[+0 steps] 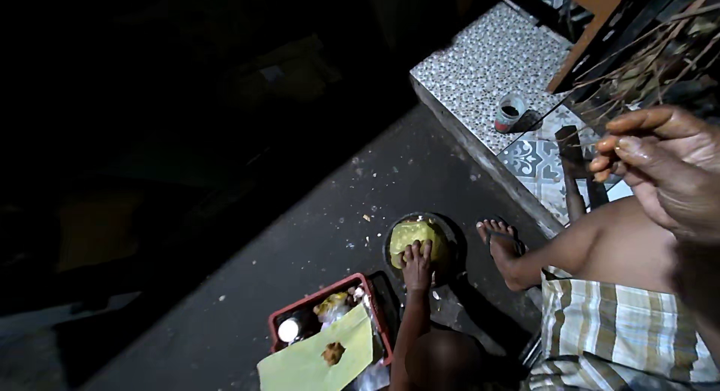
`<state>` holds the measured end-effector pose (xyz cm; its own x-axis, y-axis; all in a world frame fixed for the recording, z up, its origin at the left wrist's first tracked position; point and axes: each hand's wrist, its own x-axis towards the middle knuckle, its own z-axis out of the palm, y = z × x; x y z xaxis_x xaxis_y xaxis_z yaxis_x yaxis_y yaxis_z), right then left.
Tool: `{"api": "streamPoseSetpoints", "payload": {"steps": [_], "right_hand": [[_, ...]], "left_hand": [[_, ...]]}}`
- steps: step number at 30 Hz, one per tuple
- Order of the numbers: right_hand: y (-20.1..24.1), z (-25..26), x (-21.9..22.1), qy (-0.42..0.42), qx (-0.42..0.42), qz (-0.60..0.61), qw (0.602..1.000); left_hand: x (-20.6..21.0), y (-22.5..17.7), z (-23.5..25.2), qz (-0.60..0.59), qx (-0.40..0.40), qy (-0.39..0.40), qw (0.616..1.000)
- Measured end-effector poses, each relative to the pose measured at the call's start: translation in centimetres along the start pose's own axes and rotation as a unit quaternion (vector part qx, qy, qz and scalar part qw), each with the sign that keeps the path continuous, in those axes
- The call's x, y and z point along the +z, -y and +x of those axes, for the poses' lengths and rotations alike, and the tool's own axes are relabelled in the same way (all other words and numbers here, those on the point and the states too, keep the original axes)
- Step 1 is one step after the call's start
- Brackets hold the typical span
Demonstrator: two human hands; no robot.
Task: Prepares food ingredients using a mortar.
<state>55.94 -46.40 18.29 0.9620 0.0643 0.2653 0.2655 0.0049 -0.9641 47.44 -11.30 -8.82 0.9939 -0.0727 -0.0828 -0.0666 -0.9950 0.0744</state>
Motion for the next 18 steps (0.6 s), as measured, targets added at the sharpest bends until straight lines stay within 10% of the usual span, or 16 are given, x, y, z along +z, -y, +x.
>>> {"api": "streamPoseSetpoints", "payload": {"steps": [18], "right_hand": [[-0.8,0.4,-0.3,0.049,-0.063,-0.009,0.997]], "left_hand": [[0.4,-0.4,0.7,0.002,0.043,-0.198,0.979]]}}
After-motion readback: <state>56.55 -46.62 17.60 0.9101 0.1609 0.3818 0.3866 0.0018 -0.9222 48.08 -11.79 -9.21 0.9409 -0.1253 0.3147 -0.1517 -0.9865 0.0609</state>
